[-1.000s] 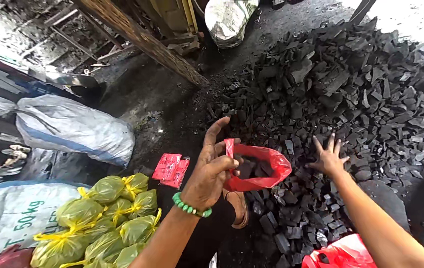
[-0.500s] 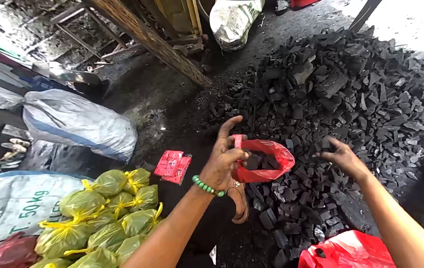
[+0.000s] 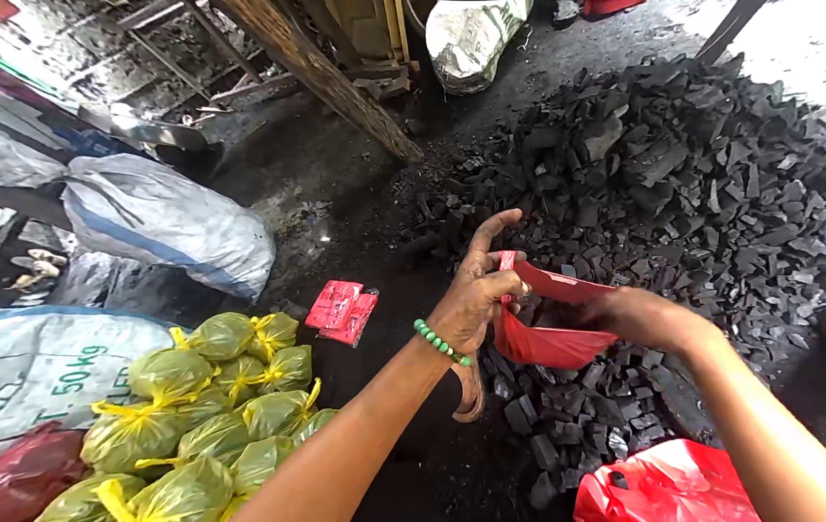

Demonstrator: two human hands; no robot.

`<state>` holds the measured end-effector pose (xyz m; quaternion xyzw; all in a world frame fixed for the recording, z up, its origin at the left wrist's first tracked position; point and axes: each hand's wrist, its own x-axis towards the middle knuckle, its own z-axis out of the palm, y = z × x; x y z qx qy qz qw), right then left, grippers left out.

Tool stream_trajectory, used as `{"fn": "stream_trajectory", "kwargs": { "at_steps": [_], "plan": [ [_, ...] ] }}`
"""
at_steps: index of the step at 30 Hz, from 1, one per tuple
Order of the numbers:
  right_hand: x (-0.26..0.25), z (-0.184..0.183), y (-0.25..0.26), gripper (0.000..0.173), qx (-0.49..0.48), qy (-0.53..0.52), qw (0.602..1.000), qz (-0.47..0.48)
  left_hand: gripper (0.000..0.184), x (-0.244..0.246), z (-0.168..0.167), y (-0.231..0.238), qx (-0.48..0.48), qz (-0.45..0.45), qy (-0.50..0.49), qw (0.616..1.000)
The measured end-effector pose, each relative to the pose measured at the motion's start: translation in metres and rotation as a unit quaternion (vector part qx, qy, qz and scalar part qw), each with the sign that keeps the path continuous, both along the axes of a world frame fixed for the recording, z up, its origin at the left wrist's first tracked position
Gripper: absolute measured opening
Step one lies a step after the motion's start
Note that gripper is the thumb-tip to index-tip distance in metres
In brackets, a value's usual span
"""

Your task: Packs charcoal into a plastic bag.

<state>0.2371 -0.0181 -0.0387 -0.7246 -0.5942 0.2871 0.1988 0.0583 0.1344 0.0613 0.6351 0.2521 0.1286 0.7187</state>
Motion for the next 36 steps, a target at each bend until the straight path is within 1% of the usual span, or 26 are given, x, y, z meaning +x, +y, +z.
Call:
{"fn": "stream_trajectory", "kwargs": {
  "at_steps": [1, 2, 3, 4, 5, 6, 7, 9, 10, 11, 14, 18, 19, 21, 23, 24, 25, 26, 28, 29, 30, 31, 32, 34, 35, 36],
  "plan": [
    [0.013, -0.007, -0.008, 0.028, 0.101, 0.078, 0.991, -0.037, 0.084, -0.001, 0.001, 0.002, 0.002, -0.001, -0.005, 1.000],
    [0.025, -0.021, -0.012, 0.031, 0.188, 0.179, 0.962, -0.088, 0.084, -0.002, 0.002, 0.004, 0.002, 0.000, -0.011, 1.000],
    [0.035, -0.037, -0.013, 0.030, 0.241, 0.264, 0.922, -0.151, 0.085, -0.003, 0.004, 0.005, 0.003, 0.002, -0.013, 1.000],
    [0.043, -0.054, -0.012, 0.025, 0.253, 0.274, 0.901, -0.221, 0.085, -0.005, 0.006, 0.007, 0.007, 0.006, -0.015, 1.000],
    [0.049, -0.074, -0.011, 0.017, 0.222, 0.217, 0.908, -0.281, 0.085, -0.006, 0.007, 0.009, 0.014, 0.012, -0.015, 1.000],
    [0.050, -0.097, -0.011, 0.014, 0.149, 0.137, 0.929, -0.309, 0.087, -0.007, 0.008, 0.010, 0.023, 0.020, -0.013, 0.999],
    [0.044, -0.123, -0.011, 0.026, 0.067, 0.065, 0.949, -0.301, 0.087, -0.007, 0.008, 0.011, 0.030, 0.026, -0.011, 0.999],
    [0.018, -0.172, -0.009, 0.054, -0.063, -0.026, 0.963, -0.259, 0.089, -0.008, 0.006, 0.013, 0.045, 0.031, -0.006, 0.998],
    [0.003, -0.185, -0.008, 0.060, -0.098, -0.053, 0.963, -0.246, 0.089, -0.007, 0.005, 0.013, 0.058, 0.030, -0.006, 0.998],
    [-0.007, -0.190, -0.009, 0.059, -0.101, -0.070, 0.963, -0.239, 0.089, -0.006, 0.003, 0.013, 0.072, 0.026, -0.006, 0.997],
    [-0.004, -0.179, -0.014, 0.044, -0.092, -0.061, 0.969, -0.219, 0.087, -0.006, -0.002, 0.015, 0.104, 0.012, -0.006, 0.995],
    [0.039, -0.169, -0.026, 0.026, -0.025, 0.026, 0.943, -0.332, 0.088, -0.010, -0.002, 0.015, 0.100, 0.002, -0.022, 0.995],
    [0.046, -0.160, -0.029, 0.026, 0.020, 0.083, 0.927, -0.366, 0.088, -0.010, -0.002, 0.014, 0.098, -0.002, -0.028, 0.995],
    [0.048, -0.131, -0.029, 0.027, 0.149, 0.244, 0.864, -0.414, 0.086, -0.009, -0.005, 0.010, 0.093, -0.009, -0.037, 0.995],
    [0.031, -0.090, -0.023, 0.027, 0.274, 0.404, 0.783, -0.385, 0.085, -0.007, -0.012, 0.001, 0.093, -0.015, -0.028, 0.995],
    [0.018, -0.072, -0.018, 0.027, 0.305, 0.440, 0.773, -0.341, 0.084, -0.005, -0.017, -0.003, 0.092, -0.022, -0.017, 0.995],
    [0.004, -0.058, -0.012, 0.026, 0.312, 0.428, 0.799, -0.286, 0.084, -0.002, -0.024, -0.007, 0.096, -0.029, -0.008, 0.995],
    [-0.009, -0.051, -0.005, 0.025, 0.299, 0.367, 0.850, -0.231, 0.083, 0.001, -0.032, -0.011, 0.094, -0.039, 0.000, 0.995],
    [-0.026, -0.053, 0.011, 0.025, 0.226, 0.159, 0.954, -0.115, 0.080, 0.004, -0.043, -0.017, 0.087, -0.060, 0.019, 0.994],
    [-0.029, -0.059, 0.017, 0.031, 0.180, 0.074, 0.979, -0.061, 0.080, 0.005, -0.045, -0.019, 0.082, -0.063, 0.028, 0.994],
    [-0.027, -0.060, 0.018, 0.033, 0.151, 0.043, 0.987, -0.036, 0.080, 0.005, -0.044, -0.020, 0.072, -0.056, 0.031, 0.995],
    [-0.021, -0.058, 0.015, 0.032, 0.164, 0.057, 0.983, -0.056, 0.080, 0.006, -0.039, -0.019, 0.060, -0.038, 0.034, 0.997],
    [-0.010, -0.056, 0.009, 0.029, 0.204, 0.103, 0.967, -0.110, 0.079, 0.006, -0.033, -0.016, 0.048, -0.016, 0.032, 0.998],
    [0.019, -0.055, -0.006, 0.023, 0.264, 0.181, 0.913, -0.253, 0.076, 0.002, -0.020, -0.008, 0.030, 0.026, 0.016, 0.999],
    [0.036, -0.061, -0.015, 0.021, 0.252, 0.162, 0.902, -0.311, 0.076, 0.001, -0.012, -0.004, 0.021, 0.049, 0.006, 0.999],
    [0.053, -0.073, -0.024, 0.021, 0.202, 0.113, 0.911, -0.340, 0.077, 0.000, -0.004, 0.001, 0.017, 0.067, -0.005, 0.998]
  ]
}}
